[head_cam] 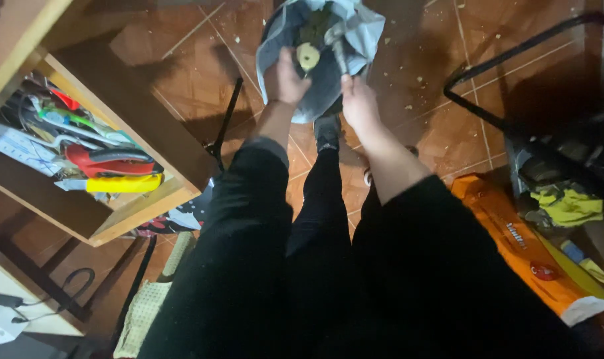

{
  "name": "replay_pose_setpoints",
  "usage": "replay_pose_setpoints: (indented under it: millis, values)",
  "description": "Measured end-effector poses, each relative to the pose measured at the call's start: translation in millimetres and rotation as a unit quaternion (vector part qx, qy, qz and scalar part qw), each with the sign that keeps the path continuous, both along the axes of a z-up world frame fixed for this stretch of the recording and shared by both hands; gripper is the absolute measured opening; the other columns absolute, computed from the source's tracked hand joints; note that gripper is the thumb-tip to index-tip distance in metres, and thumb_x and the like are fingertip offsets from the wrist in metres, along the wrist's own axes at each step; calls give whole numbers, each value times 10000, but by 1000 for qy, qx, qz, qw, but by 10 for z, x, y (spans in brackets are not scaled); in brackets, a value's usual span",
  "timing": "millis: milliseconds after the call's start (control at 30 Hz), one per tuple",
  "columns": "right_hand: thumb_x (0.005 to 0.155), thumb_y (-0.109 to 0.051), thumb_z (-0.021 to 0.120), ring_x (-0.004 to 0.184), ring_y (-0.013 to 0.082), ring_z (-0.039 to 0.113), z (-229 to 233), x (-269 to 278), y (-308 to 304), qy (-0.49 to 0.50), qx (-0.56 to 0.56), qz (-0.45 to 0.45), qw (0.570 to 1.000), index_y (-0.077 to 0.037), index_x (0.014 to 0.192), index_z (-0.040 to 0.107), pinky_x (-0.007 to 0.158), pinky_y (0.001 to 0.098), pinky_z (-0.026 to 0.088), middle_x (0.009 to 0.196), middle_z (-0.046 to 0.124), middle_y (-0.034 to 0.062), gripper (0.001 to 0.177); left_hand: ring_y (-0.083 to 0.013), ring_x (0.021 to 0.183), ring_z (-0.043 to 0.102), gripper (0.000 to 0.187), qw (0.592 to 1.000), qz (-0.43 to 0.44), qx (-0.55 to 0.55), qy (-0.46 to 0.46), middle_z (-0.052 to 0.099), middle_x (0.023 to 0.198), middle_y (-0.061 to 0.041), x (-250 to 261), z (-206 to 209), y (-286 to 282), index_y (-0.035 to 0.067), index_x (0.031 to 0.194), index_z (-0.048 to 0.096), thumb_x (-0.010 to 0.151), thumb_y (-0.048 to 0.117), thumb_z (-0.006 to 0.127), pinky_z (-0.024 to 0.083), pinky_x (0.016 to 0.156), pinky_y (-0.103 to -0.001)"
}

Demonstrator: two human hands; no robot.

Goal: The person uses a hammer to strike a small object held over a bucket, then handles a metal frame and a red object, striking them with the hammer as well. The person moves between a table and the floor, manipulating various items and tools.

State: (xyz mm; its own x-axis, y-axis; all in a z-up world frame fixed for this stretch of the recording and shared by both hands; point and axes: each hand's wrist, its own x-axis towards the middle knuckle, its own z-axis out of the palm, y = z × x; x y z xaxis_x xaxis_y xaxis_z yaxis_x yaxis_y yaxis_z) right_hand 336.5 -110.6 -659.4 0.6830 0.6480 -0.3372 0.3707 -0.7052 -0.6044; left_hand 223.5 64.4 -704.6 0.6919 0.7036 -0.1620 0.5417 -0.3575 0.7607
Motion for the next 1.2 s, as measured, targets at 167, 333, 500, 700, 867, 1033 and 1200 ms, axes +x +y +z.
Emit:
replay_pose_setpoints:
  millis: [167,333,500,700,867,1033,1200]
  values:
    - [1138,-338,432,832,574,428,282,-188,-5,271,149,-321,895,16,1046,548,686,631,365,924,461,327,384,-396,995,702,677,992,-17,-26,124,754,1062,-146,130,641,2,168,1231,583,633,193,900,563,848,-467]
    - [1099,-430,397,889,461,669,505,-115,106,75,27,-61,995,-54,1012,622,758,561,492,911,691,212,447,-399,980,700,745,983,-43,-23,174,751,1032,-151,210,562,98,163,1276,535,630,227,901,552,858,-480]
    - [1097,-447,409,882,522,590,623,-52,192,188,-50,-118,974,-43,1061,605,755,610,454,934,613,279,451,-418,944,692,759,979,-54,-2,194,741,997,-167,270,573,90,138,1250,526,610,250,919,552,834,-493]
    - [1094,-410,406,899,443,660,463,-259,-75,112,-4,-102,989,-56,1034,606,764,557,493,919,686,230,411,-423,921,697,694,980,-60,0,190,744,955,-164,124,553,47,139,1209,546,635,251,919,558,803,-508]
    - [1097,-408,460,886,458,639,434,-134,-90,117,-25,-10,993,-30,998,611,743,556,481,910,666,248,419,-415,898,702,705,985,-64,34,159,742,937,-168,99,561,124,129,1178,562,585,242,926,562,784,-501]
    - [1036,-399,419,792,398,698,775,-178,46,169,17,-172,971,-51,1042,598,728,508,522,823,690,219,392,-412,947,698,721,979,-59,23,191,739,986,-174,69,713,105,107,1253,553,650,253,920,551,829,-493]
    - [1097,-433,458,896,464,648,475,-383,-416,117,-44,-29,992,-23,996,593,744,554,480,928,670,255,443,-383,1054,690,850,996,-66,-15,65,707,1161,-187,-316,267,2,57,1366,489,648,215,915,554,885,-450]
